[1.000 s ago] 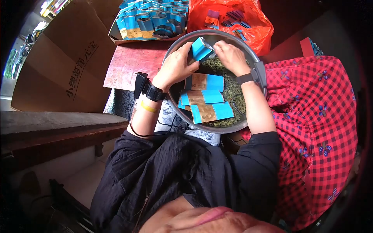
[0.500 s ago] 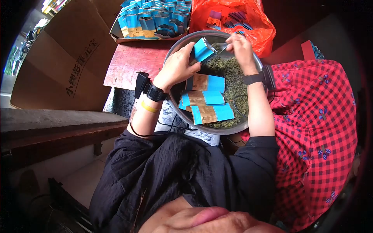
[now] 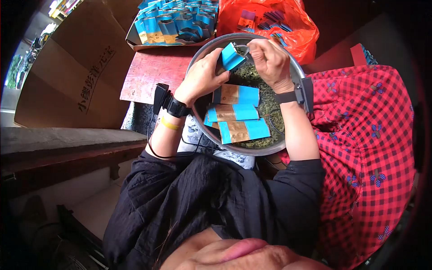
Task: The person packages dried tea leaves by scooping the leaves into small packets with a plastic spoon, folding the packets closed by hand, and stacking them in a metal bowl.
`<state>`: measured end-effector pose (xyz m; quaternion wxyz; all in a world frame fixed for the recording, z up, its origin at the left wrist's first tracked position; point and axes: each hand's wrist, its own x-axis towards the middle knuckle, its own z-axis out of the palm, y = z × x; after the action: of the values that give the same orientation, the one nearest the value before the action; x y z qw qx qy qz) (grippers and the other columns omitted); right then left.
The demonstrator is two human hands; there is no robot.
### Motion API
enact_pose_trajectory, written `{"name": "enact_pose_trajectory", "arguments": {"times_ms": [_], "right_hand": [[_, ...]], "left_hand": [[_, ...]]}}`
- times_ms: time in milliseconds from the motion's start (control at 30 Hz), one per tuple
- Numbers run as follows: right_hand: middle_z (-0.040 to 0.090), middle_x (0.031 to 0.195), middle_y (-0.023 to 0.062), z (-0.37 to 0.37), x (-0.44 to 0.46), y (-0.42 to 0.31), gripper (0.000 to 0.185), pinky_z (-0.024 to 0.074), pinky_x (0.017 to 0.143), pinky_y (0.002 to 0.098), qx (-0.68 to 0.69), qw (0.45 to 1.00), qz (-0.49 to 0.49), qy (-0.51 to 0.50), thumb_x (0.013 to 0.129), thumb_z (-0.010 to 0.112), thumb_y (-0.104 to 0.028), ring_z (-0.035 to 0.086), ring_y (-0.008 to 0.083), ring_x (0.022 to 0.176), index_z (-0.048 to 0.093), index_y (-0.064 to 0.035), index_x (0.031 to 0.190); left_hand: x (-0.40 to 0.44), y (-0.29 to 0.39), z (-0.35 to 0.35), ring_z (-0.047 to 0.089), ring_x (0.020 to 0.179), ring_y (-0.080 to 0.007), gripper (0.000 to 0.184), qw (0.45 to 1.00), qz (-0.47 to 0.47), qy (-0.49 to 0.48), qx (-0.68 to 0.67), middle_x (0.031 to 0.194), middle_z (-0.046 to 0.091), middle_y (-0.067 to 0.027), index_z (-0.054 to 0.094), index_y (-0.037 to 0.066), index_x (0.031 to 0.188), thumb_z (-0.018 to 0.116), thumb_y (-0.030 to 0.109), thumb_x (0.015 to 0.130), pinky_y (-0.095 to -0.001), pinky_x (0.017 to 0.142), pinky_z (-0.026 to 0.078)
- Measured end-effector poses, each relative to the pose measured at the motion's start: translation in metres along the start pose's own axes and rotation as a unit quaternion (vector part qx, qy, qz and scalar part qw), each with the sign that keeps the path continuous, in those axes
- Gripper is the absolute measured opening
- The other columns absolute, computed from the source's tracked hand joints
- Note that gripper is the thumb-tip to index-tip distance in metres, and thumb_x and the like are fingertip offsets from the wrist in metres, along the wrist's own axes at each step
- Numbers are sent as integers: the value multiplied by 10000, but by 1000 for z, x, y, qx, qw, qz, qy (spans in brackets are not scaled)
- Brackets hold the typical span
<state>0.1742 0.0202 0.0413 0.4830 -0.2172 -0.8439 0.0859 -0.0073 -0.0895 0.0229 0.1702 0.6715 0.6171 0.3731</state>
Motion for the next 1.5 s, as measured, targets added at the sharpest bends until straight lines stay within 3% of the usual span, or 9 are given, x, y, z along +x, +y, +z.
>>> {"name": "enact_pose_trajectory", "arguments": {"times_ms": [133, 267, 300, 733, 933, 1100, 1200, 1400, 1500], "right_hand": [[645, 725, 85, -5, 5, -6, 132, 495, 589, 370, -17, 996, -79, 41, 914, 625, -200, 634, 291, 671, 610, -79, 862], [638, 714, 100, -10, 0, 6, 158, 490, 589, 382, 3, 999, 12, 51, 919, 618, -212, 629, 303, 670, 604, -60, 877], [647, 740, 79, -11, -1, 7, 229, 504, 612, 307, -6, 999, 14, 34, 966, 549, -241, 654, 191, 665, 620, -30, 908], [629, 675, 23, -11, -5, 30, 353, 479, 611, 252, 91, 968, 226, 52, 993, 505, -325, 609, 91, 646, 650, -23, 882], [626, 691, 89, -8, -10, 28, 379, 482, 656, 292, -55, 950, 215, -219, 961, 550, -387, 607, 147, 677, 651, -26, 903], [665, 924, 48, -5, -4, 15, 358, 506, 774, 290, 198, 934, 221, -199, 938, 611, -318, 621, 124, 867, 634, 28, 1023], [662, 964, 60, 3, -10, 4, 293, 508, 810, 283, 196, 924, 216, -247, 916, 647, -230, 626, 118, 897, 618, 23, 1063], [648, 953, 29, 9, -12, 3, 277, 503, 804, 263, 200, 933, 190, -231, 891, 678, -170, 603, 92, 872, 606, 4, 1094], [640, 945, 13, 9, -9, -5, 263, 496, 791, 245, 274, 915, 226, -192, 885, 687, -160, 590, 68, 860, 611, -7, 1085]], "left_hand": [[-1, -3, 2, 585, 1065, -376, 619, 1000, -7, -5, 2, 1131, 598, -254, 453, -27, 1290, 664, 211, 759, -423, 902, 470], [-1, -3, 0, 577, 1082, -375, 626, 1000, 6, -8, 3, 1164, 589, -247, 450, -26, 1298, 665, 213, 760, -420, 912, 468], [-1, -3, 0, 577, 1082, -375, 626, 1000, 6, -7, 2, 1164, 589, -247, 450, -26, 1298, 665, 213, 760, -420, 912, 468], [-1, -9, 2, 591, 1058, -371, 639, 1000, 20, -5, 7, 1158, 593, -249, 443, -31, 1307, 668, 217, 763, -421, 893, 477], [-2, -10, 4, 590, 1057, -375, 633, 1000, 27, 10, 9, 1152, 594, -248, 449, -28, 1301, 675, 212, 760, -421, 886, 480], [-1, -10, 3, 607, 1065, -343, 674, 999, 26, 9, 22, 1197, 582, -245, 442, -42, 1321, 735, 188, 759, -377, 882, 488], [-1, -10, 4, 600, 1078, -355, 677, 999, 40, 15, 12, 1192, 585, -252, 451, -40, 1315, 750, 225, 769, -385, 891, 485], [3, -14, 6, 665, 880, -252, 421, 989, 6, 47, -139, 1006, 669, -188, 565, -25, 1194, 667, 237, 880, -335, 779, 516], [4, -22, 4, 623, 840, -113, 274, 973, -50, 31, -222, 914, 691, -105, 632, -36, 1093, 634, 170, 912, -273, 735, 509]]}}
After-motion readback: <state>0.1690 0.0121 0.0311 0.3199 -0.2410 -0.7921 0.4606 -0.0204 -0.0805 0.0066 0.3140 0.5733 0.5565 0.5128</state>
